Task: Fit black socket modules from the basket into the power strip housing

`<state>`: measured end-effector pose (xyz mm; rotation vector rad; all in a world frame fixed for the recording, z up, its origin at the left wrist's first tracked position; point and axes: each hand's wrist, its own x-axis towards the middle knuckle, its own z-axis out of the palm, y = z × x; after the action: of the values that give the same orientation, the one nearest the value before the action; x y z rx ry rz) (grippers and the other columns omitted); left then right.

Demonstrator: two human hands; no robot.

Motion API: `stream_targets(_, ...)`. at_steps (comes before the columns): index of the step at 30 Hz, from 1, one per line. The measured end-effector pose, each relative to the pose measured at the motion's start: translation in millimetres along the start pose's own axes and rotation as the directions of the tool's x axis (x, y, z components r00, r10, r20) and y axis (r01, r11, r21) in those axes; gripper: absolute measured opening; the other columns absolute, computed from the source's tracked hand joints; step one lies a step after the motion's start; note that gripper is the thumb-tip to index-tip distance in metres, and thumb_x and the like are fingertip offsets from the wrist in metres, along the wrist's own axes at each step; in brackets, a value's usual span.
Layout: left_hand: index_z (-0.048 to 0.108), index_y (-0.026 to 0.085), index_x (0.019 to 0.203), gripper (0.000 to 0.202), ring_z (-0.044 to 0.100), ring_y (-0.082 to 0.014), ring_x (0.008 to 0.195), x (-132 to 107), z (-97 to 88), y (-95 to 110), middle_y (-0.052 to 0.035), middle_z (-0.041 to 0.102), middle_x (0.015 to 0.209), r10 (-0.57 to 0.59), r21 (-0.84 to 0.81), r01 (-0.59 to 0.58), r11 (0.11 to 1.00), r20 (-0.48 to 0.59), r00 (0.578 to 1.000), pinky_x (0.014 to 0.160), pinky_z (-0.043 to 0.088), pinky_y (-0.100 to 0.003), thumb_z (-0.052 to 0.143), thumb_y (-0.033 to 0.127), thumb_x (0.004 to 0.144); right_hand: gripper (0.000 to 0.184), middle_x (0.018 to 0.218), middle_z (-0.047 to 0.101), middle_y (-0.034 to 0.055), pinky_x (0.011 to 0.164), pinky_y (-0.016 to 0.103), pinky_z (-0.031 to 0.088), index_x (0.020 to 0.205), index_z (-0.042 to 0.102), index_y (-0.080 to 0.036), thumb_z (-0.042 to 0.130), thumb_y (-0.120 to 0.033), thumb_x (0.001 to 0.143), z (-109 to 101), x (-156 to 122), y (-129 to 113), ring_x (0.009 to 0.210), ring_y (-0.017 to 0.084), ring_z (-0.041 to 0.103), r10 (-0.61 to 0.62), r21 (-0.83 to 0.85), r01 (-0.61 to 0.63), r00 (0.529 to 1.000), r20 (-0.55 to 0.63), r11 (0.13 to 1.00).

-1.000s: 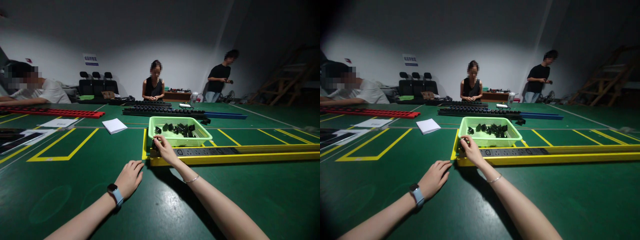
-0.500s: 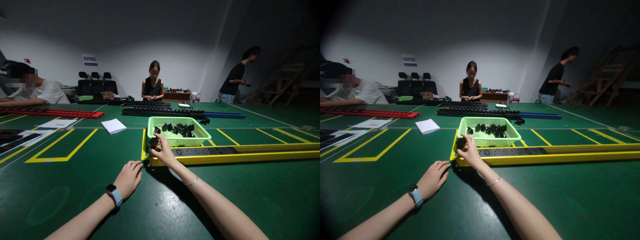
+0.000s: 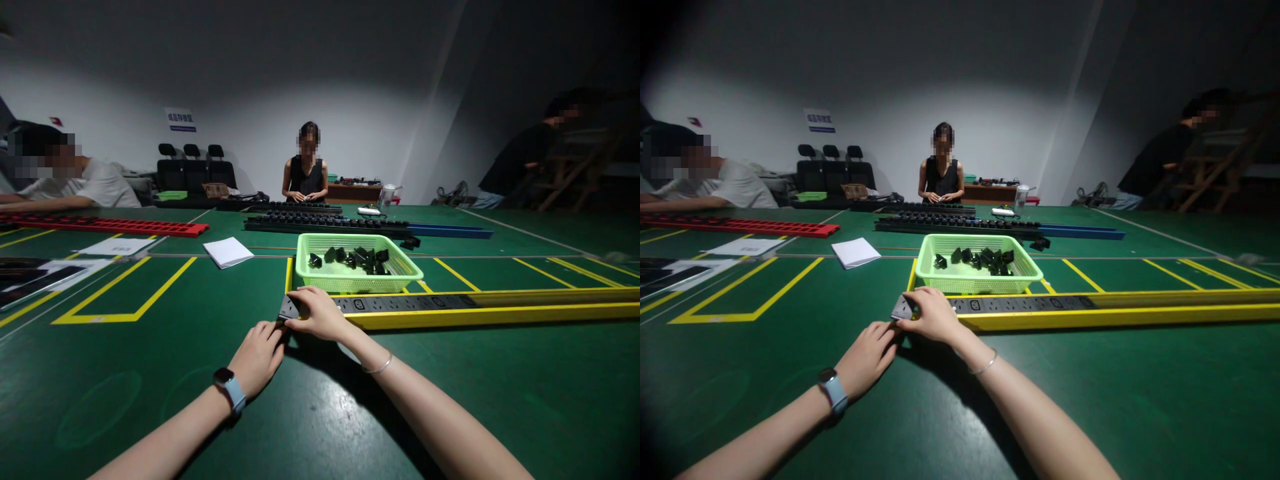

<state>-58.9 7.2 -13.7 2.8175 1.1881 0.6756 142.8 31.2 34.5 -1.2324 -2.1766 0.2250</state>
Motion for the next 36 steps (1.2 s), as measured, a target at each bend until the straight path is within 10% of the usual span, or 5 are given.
stream_targets(36, 0.056, 0.017, 0.116, 0.028, 0.052, -0.0244, 0.106, -0.1, -0.8, 0.6, -0.009, 0.061, 0.115, 0.002, 0.016, -0.002, 1.0, -0.047, 0.999, 0.091, 0.048, -0.044, 0.046, 0.021, 0.091, 0.058, 0.121, 0.063, 0.0082, 0.093, 0.039, 0.04, 0.132, 0.052, -0.023, 0.062, -0.047, 0.08, -1.7, 2.6, 2.4, 0.109, 0.025, 0.056, 0.055, -0.064, -0.048, 0.993, 0.106, 0.997)
